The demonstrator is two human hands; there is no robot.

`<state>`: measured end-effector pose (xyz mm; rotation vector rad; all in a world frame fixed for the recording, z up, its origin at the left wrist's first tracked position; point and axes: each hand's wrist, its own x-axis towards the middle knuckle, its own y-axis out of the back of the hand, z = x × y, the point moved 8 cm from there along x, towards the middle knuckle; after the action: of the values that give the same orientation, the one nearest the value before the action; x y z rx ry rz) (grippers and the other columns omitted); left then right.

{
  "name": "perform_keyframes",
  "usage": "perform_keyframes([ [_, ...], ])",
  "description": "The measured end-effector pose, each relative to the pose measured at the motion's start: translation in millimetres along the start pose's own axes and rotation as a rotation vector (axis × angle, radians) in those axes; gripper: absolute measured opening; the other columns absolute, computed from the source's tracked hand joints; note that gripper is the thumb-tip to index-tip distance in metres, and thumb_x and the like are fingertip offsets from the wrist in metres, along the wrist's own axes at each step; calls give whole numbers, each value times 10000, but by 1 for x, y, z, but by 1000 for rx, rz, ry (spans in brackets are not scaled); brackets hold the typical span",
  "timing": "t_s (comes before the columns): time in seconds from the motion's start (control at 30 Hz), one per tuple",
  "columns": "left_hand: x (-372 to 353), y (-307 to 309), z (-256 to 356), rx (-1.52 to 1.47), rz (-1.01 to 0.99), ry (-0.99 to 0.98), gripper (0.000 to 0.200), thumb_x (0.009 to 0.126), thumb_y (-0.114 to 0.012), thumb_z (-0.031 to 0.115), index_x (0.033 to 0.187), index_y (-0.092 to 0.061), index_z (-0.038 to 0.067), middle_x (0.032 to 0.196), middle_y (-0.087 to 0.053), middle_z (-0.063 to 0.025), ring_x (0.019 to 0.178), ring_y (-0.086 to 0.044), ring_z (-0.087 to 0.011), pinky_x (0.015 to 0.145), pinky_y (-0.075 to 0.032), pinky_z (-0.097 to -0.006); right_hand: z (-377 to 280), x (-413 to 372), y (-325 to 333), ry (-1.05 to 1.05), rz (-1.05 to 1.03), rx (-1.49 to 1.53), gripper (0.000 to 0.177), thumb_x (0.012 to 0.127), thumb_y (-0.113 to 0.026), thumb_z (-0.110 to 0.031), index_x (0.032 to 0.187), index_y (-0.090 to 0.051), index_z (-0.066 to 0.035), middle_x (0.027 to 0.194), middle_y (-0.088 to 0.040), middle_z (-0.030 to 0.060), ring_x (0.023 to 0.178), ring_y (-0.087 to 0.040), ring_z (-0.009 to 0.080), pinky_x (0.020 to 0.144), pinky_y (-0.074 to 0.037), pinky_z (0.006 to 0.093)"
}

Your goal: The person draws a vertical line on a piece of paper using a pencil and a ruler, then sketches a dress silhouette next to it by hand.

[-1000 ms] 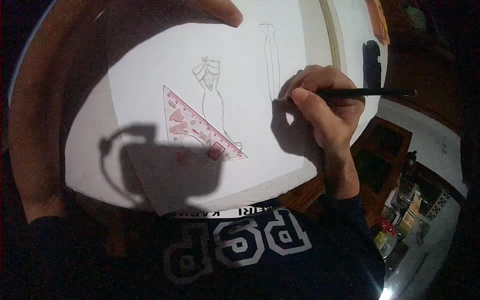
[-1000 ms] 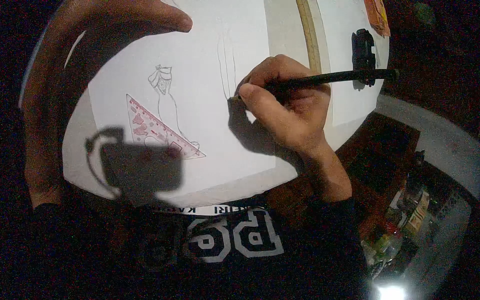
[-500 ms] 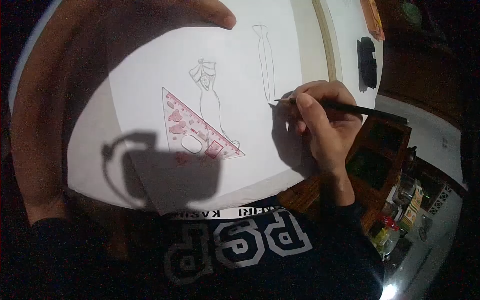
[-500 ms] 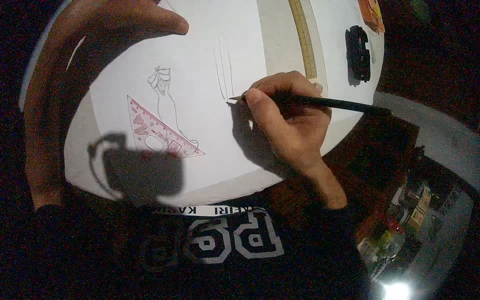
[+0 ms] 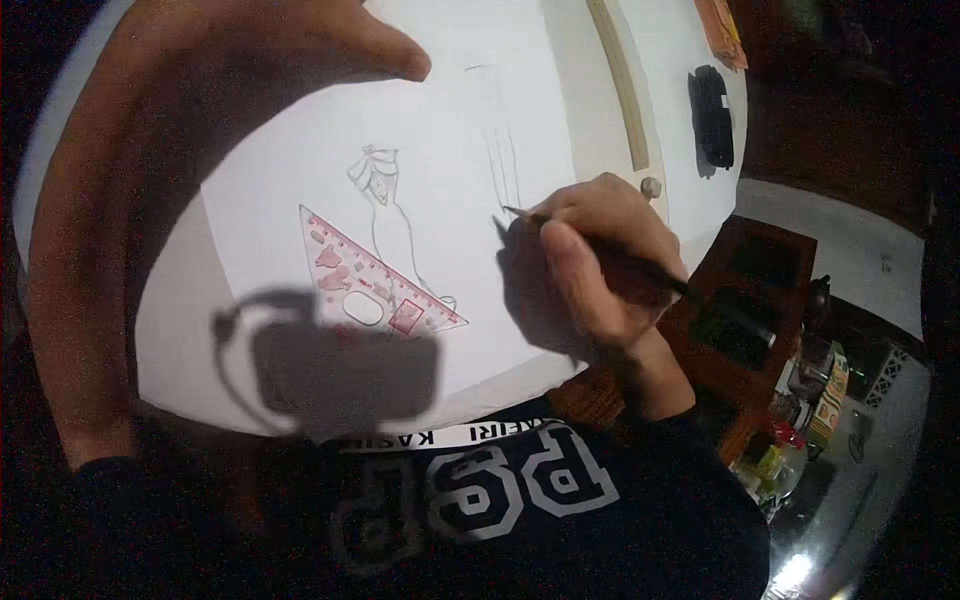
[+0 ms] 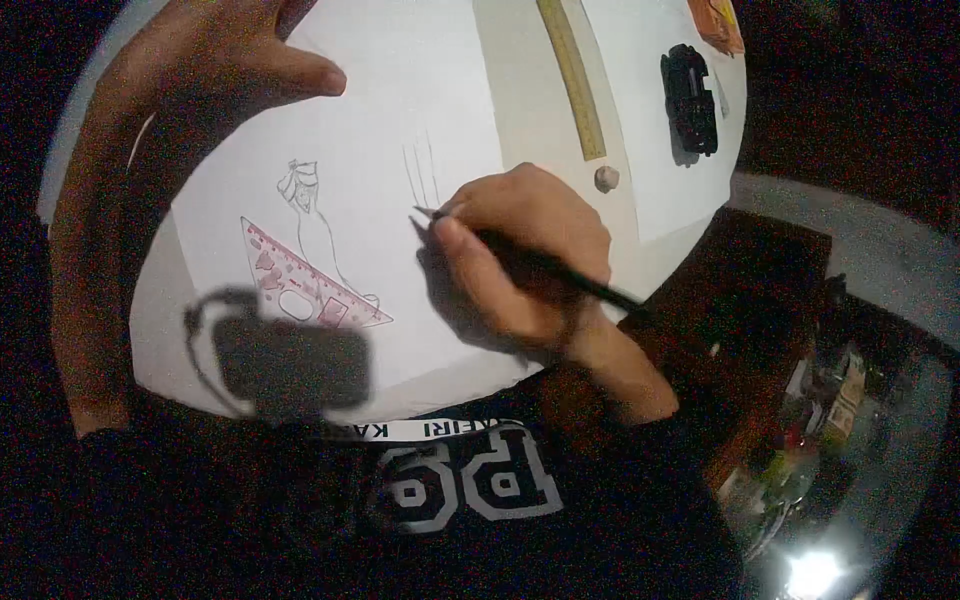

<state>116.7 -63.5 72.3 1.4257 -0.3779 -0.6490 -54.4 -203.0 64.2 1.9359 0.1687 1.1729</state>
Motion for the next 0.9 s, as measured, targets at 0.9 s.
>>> perform_keyframes([
  [0.9,12,3,7,-110,25,-302,557,823,-809,512,744,-584,9,729,-588,-109,661,-582,-257,617,-502,-366,55,-66,65,-730,76,-374,210,916,-707,51,1095,-720,-56,1036,-731,76,957,-696,157,811,-574,315],
])
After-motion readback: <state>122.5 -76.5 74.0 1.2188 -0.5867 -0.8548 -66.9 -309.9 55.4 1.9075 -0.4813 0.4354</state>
